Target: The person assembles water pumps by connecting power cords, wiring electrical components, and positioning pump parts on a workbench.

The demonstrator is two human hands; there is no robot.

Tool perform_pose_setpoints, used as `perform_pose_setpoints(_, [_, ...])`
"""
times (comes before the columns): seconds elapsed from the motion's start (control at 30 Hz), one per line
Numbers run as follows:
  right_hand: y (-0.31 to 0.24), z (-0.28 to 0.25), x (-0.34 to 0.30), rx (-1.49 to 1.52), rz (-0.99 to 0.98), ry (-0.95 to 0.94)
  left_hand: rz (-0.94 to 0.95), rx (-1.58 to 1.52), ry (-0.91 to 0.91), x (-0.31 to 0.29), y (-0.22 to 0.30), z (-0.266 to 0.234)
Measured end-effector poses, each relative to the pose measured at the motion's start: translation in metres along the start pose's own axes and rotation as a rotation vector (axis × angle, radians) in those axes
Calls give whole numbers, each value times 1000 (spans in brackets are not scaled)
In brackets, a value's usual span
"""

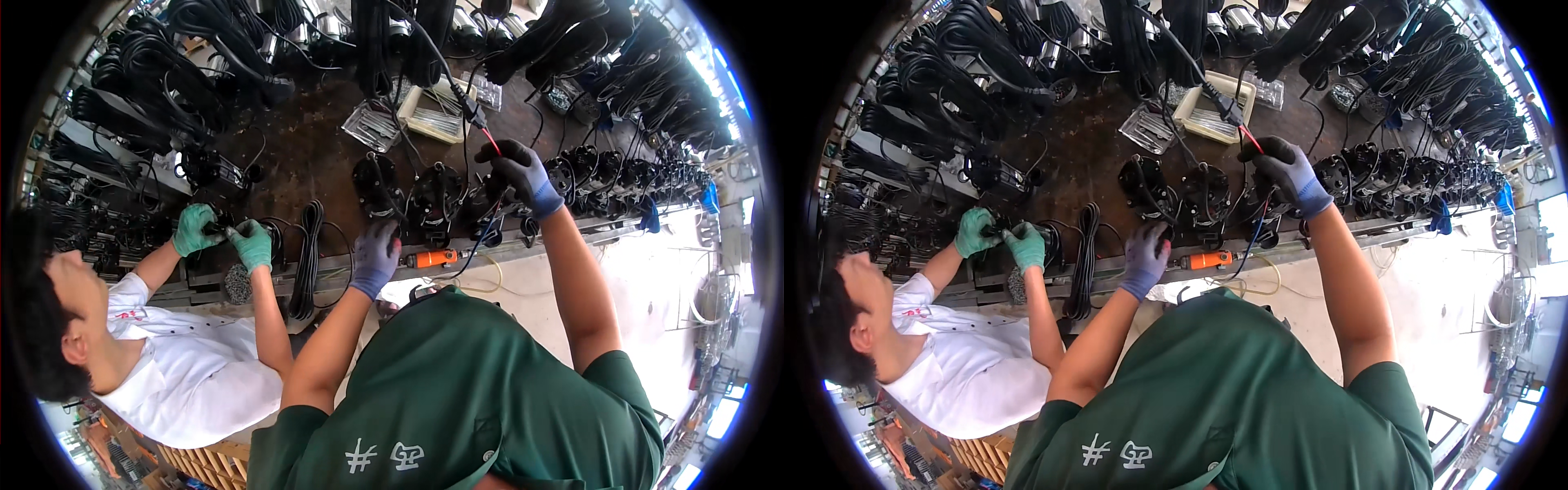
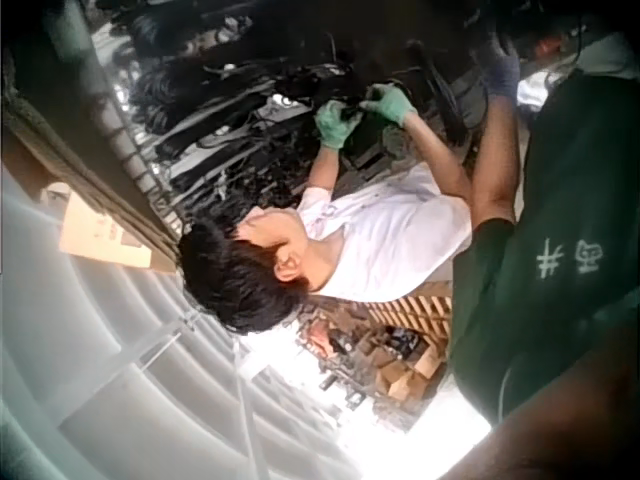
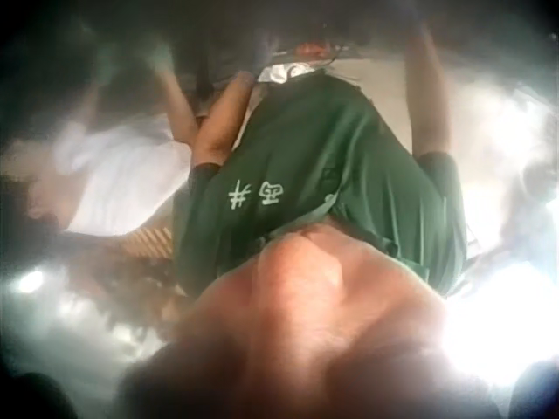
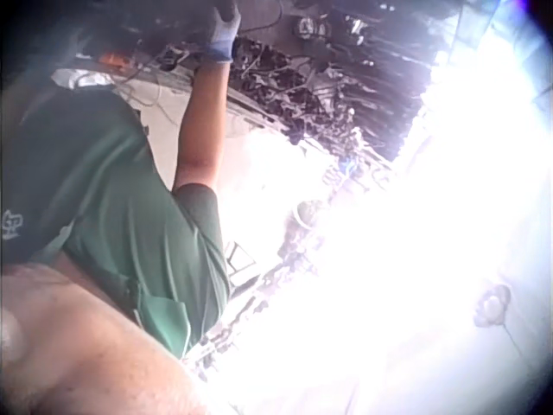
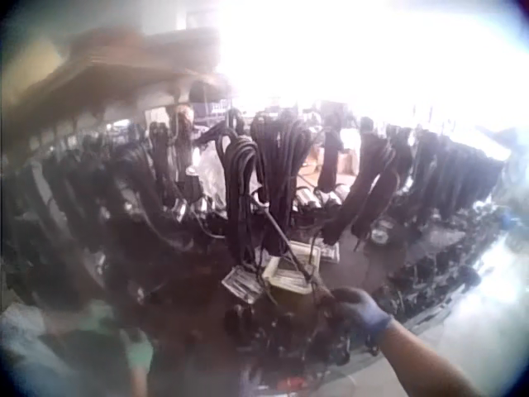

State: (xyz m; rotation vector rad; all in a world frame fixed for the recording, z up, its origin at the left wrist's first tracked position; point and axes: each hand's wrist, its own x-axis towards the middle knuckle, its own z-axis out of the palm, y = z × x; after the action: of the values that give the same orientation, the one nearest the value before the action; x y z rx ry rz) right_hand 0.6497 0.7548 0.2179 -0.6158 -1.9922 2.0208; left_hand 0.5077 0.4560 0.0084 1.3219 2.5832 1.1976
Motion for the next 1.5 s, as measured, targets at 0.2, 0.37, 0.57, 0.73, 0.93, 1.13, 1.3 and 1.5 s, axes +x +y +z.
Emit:
perform_pose_setpoints(0.2, [14, 3, -1, -113, -99, 97, 201, 273, -302, 12, -11, 14])
perform_pose_setpoints(0.37, [20, 11, 4, -93, -35, 114, 224, 378, -369, 26, -22, 22])
perform_pose_setpoints(0.57, [18, 3, 5, -140, -48, 140, 264, 402, -411, 32, -45, -1])
perform_pose_setpoints(0.73, [-4, 17, -2, -131, -30, 113, 232, 387, -431, 21, -53, -9])
perform_pose_setpoints(0.93, [-15, 24, -13, -85, -38, 98, 175, 393, -253, 5, -42, 9])
perform_pose_setpoints(1.13, [-3, 11, -3, -73, -48, 168, 135, 258, -178, -6, -54, 11])
perform_pose_setpoints(1.3, [-10, 0, 4, -128, -139, -9, 157, 198, -141, -7, -39, -14])
perform_pose_setpoints(1.5, [-44, -3, 24, -403, -521, -212, 317, -4, 158, 46, 59, -90])
